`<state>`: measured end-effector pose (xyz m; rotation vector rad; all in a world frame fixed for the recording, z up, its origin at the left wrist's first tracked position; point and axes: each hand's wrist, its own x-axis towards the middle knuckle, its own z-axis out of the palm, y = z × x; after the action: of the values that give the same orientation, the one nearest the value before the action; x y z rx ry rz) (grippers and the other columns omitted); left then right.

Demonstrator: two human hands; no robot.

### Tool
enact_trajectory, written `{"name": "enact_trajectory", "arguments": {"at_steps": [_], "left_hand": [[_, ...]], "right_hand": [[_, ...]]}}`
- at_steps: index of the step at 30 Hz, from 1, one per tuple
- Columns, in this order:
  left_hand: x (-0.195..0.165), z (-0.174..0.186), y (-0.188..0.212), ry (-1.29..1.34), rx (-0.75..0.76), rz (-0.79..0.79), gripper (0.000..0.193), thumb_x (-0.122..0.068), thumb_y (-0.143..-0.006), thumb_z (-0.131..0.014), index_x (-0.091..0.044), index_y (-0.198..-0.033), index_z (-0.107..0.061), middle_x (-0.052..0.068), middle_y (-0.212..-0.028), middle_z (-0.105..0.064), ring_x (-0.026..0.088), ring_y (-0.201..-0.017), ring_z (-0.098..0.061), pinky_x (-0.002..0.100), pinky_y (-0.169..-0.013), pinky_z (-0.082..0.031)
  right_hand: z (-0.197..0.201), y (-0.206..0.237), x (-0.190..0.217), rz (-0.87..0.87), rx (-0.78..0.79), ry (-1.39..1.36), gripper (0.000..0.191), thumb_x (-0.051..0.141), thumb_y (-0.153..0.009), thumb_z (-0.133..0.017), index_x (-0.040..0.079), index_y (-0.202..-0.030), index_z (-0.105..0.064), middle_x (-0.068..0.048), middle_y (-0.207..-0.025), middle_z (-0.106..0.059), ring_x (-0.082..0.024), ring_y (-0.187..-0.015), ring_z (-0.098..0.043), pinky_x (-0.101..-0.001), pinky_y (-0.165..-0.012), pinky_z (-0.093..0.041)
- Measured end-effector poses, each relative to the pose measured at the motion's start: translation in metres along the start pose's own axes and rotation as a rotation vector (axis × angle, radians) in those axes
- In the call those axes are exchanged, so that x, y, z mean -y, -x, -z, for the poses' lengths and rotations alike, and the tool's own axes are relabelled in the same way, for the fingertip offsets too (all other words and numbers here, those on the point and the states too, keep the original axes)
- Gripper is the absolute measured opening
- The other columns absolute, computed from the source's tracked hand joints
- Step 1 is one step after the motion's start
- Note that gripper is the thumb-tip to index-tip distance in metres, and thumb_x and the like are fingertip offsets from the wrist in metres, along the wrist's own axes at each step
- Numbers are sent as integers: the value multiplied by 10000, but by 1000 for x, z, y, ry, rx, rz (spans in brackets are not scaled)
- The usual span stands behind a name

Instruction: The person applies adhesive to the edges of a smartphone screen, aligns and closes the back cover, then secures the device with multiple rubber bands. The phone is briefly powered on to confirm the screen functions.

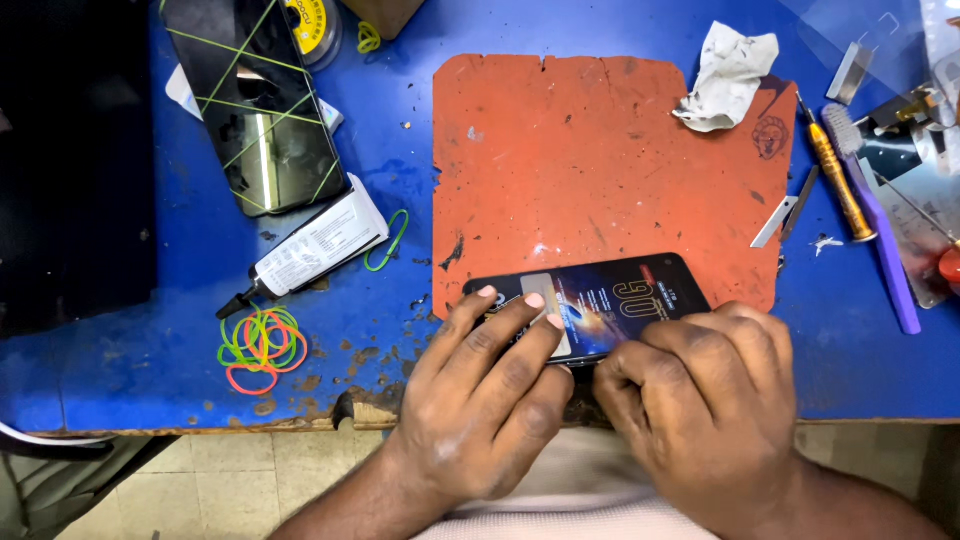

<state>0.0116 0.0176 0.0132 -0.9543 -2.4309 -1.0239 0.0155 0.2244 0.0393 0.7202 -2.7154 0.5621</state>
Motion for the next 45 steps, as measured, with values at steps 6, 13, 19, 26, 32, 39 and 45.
{"name": "enact_trajectory", "arguments": {"at_steps": [6,13,19,26,32,39,45], "left_hand": [[2,-7,-2,31,9,14,114,-85,-959,-685,11,-994,-633,235,-1148,-675,408,-1127,-688,630,-1011,-546],[1,-15,-1,76,61,56,110,-70,-947,-675,-1,-968,-592,222,-1175,-651,387,-1152,-667,624,-1024,-518],[0,-21,-4,77,64,55,133,-74,-964,-683,10,-997,-584,223,-1176,-646,388,-1146,-662,620,-1017,-518],[-8,-34,-15,53,22,47,114,-32,-930,-681,-8,-950,-571,199,-1115,-664,382,-1130,-685,613,-976,-534],[-13,-25,-14,33,10,30,111,-21,-935,-681,-11,-952,-571,194,-1119,-660,371,-1121,-683,604,-989,-538],[-10,-10,-8,31,32,53,89,-36,-950,-682,-7,-972,-601,195,-1143,-652,357,-1121,-676,582,-1022,-529],[-1,-5,-7,29,53,46,95,-68,-954,-674,-1,-984,-614,198,-1154,-658,361,-1142,-676,589,-1036,-525]], "right_hand": [[-5,5,-7,7,-11,9,277,86,-722,-864,87,-904,-656,-69,-948,-593,-278,-889,-584,-461,-813,-474],[-2,8,-13,0,-11,-5,290,100,-715,-877,93,-906,-659,-62,-957,-594,-277,-893,-585,-470,-823,-473],[7,9,-26,35,52,-95,272,127,-740,-873,105,-930,-680,-44,-967,-587,-259,-893,-579,-484,-817,-471],[53,2,-93,-412,31,-63,120,103,-876,-812,118,-954,-721,-18,-946,-704,-212,-855,-650,-329,-707,-464],[59,-13,-135,-21,269,145,195,47,-791,-788,55,-983,-754,-97,-1033,-730,-278,-902,-667,-400,-787,-532],[49,-15,-147,-71,427,246,182,157,-755,-846,128,-901,-741,-13,-923,-691,-249,-851,-628,-390,-835,-501],[36,3,-161,-119,379,67,200,102,-786,-818,86,-912,-664,-29,-949,-692,-220,-861,-647,-369,-849,-503]]}}
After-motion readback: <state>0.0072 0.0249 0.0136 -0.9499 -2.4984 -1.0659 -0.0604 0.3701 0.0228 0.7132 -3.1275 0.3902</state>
